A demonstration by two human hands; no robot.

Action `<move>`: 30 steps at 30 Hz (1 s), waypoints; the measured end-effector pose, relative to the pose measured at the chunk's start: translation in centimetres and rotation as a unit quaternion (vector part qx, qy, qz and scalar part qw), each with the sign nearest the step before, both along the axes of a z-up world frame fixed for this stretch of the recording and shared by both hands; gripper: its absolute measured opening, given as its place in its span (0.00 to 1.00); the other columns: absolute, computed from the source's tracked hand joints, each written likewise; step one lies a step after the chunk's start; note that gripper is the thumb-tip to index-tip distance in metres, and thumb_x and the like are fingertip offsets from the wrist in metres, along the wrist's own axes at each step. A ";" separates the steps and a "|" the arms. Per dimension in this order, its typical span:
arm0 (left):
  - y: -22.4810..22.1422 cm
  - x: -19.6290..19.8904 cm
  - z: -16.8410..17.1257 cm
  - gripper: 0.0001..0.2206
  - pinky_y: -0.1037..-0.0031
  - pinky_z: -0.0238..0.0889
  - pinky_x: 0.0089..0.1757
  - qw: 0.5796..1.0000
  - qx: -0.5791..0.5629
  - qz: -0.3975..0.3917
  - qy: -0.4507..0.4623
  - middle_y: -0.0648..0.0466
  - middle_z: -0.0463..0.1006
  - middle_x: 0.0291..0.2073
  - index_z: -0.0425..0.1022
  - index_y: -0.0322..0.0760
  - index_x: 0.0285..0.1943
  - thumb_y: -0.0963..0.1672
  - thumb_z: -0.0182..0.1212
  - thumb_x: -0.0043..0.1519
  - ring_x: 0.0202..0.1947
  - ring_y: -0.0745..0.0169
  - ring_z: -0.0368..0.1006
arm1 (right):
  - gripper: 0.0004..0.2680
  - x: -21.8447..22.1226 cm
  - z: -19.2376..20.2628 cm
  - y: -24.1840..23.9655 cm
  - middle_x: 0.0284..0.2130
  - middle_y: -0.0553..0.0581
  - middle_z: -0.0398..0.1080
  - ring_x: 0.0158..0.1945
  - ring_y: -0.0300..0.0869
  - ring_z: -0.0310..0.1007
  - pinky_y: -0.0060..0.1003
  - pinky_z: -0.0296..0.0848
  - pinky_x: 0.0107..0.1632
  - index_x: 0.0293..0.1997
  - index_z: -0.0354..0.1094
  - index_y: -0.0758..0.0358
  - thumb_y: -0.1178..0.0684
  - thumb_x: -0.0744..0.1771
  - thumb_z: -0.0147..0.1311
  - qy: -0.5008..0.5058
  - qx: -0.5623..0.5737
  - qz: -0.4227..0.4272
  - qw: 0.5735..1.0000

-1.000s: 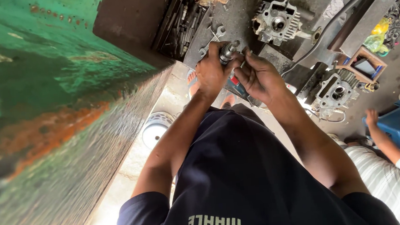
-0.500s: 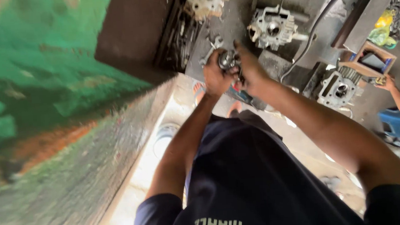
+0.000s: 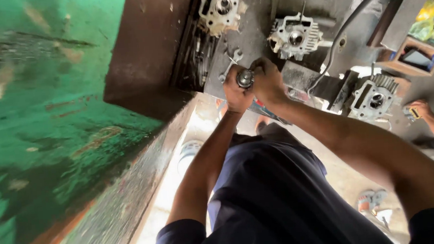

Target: Repairing or maintaining a motorcycle engine part using a power drill and other tools in a workshop environment.

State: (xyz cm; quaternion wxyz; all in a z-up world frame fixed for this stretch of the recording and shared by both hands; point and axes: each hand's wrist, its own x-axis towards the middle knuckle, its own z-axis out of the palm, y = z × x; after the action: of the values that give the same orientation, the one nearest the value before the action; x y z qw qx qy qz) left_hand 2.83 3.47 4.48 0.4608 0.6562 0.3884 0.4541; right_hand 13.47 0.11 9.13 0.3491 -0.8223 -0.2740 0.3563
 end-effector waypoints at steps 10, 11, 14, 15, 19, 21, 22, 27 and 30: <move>0.9 -0.5 -1.0 0.16 0.68 0.74 0.41 0.999 -0.029 0.007 0.027 0.47 0.80 0.37 0.72 0.36 0.49 0.41 0.68 0.52 0.38 0.52 0.80 | 0.04 1.7 -3.7 -0.9 0.32 0.67 0.71 0.31 0.55 0.73 0.47 0.71 0.37 0.46 0.60 0.66 0.65 0.69 0.44 -0.162 0.349 0.172 0.907; 0.6 -0.4 -0.9 0.15 0.68 0.74 0.42 0.999 -0.026 0.001 0.020 0.47 0.80 0.38 0.73 0.37 0.47 0.40 0.70 0.53 0.39 0.51 0.80 | 0.04 2.1 -3.6 -1.6 0.32 0.67 0.69 0.30 0.55 0.71 0.47 0.69 0.37 0.48 0.58 0.68 0.67 0.70 0.44 -0.145 0.403 0.195 0.882; -0.1 -1.8 0.7 0.18 0.66 0.75 0.48 0.998 -0.017 -0.057 0.017 0.46 0.81 0.45 0.73 0.37 0.55 0.39 0.68 0.55 0.47 0.50 0.81 | 0.08 2.8 -2.5 -3.4 0.39 0.66 0.66 0.34 0.53 0.67 0.44 0.70 0.39 0.53 0.53 0.68 0.68 0.69 0.45 -0.070 0.399 0.231 0.885; -0.6 -2.1 0.7 0.18 0.66 0.75 0.48 0.998 -0.008 -0.055 0.014 0.46 0.81 0.45 0.73 0.37 0.55 0.39 0.68 0.55 0.47 0.50 0.81 | 0.08 3.3 -0.7 -3.8 0.39 0.66 0.66 0.34 0.53 0.67 0.44 0.70 0.39 0.53 0.53 0.68 0.68 0.69 0.45 -0.075 0.406 0.234 0.880; -0.1 -3.4 3.7 0.27 0.61 0.70 0.54 0.992 0.055 -0.106 0.028 0.41 0.78 0.53 0.66 0.33 0.65 0.39 0.66 0.54 0.54 0.43 0.77 | 0.09 4.8 5.3 -2.5 0.44 0.64 0.67 0.47 0.56 0.71 0.49 0.72 0.45 0.44 0.60 0.63 0.66 0.63 0.51 -0.188 0.354 0.375 0.836; 0.5 -3.7 4.8 0.28 0.61 0.69 0.56 0.990 0.067 -0.125 0.008 0.40 0.77 0.55 0.65 0.33 0.68 0.38 0.65 0.55 0.56 0.43 0.76 | 0.09 5.3 6.6 -1.8 0.43 0.59 0.68 0.50 0.55 0.70 0.50 0.73 0.48 0.40 0.62 0.58 0.66 0.62 0.53 -0.241 0.367 0.413 0.798; 0.1 -4.0 4.8 0.28 0.62 0.70 0.55 0.991 0.029 -0.133 0.004 0.41 0.78 0.55 0.65 0.32 0.68 0.39 0.66 0.57 0.55 0.45 0.77 | 0.08 5.2 6.9 -2.4 0.41 0.55 0.69 0.51 0.52 0.71 0.49 0.73 0.48 0.35 0.64 0.55 0.63 0.59 0.55 -0.315 0.340 0.433 0.773; 0.3 -4.3 3.5 0.25 0.70 0.73 0.48 0.988 -0.065 -0.143 0.006 0.46 0.82 0.46 0.68 0.34 0.63 0.44 0.73 0.60 0.46 0.54 0.80 | 0.10 5.4 3.4 -3.5 0.43 0.45 0.71 0.55 0.46 0.73 0.46 0.76 0.54 0.33 0.67 0.46 0.63 0.60 0.57 -0.479 0.319 0.381 0.724; 0.4 -3.8 5.3 0.26 0.71 0.72 0.42 0.990 -0.065 -0.117 0.051 0.49 0.81 0.38 0.69 0.34 0.55 0.46 0.78 0.54 0.38 0.56 0.79 | 0.12 4.6 0.7 -3.8 0.45 0.54 0.72 0.52 0.48 0.73 0.40 0.77 0.44 0.45 0.74 0.51 0.66 0.63 0.52 -0.354 0.203 0.296 0.864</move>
State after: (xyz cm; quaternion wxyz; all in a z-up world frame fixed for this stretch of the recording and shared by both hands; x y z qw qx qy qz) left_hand -0.94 3.87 9.83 0.5323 0.6882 0.3605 0.3364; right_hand 18.10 -3.66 9.80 0.2663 -0.6844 -0.6757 0.0641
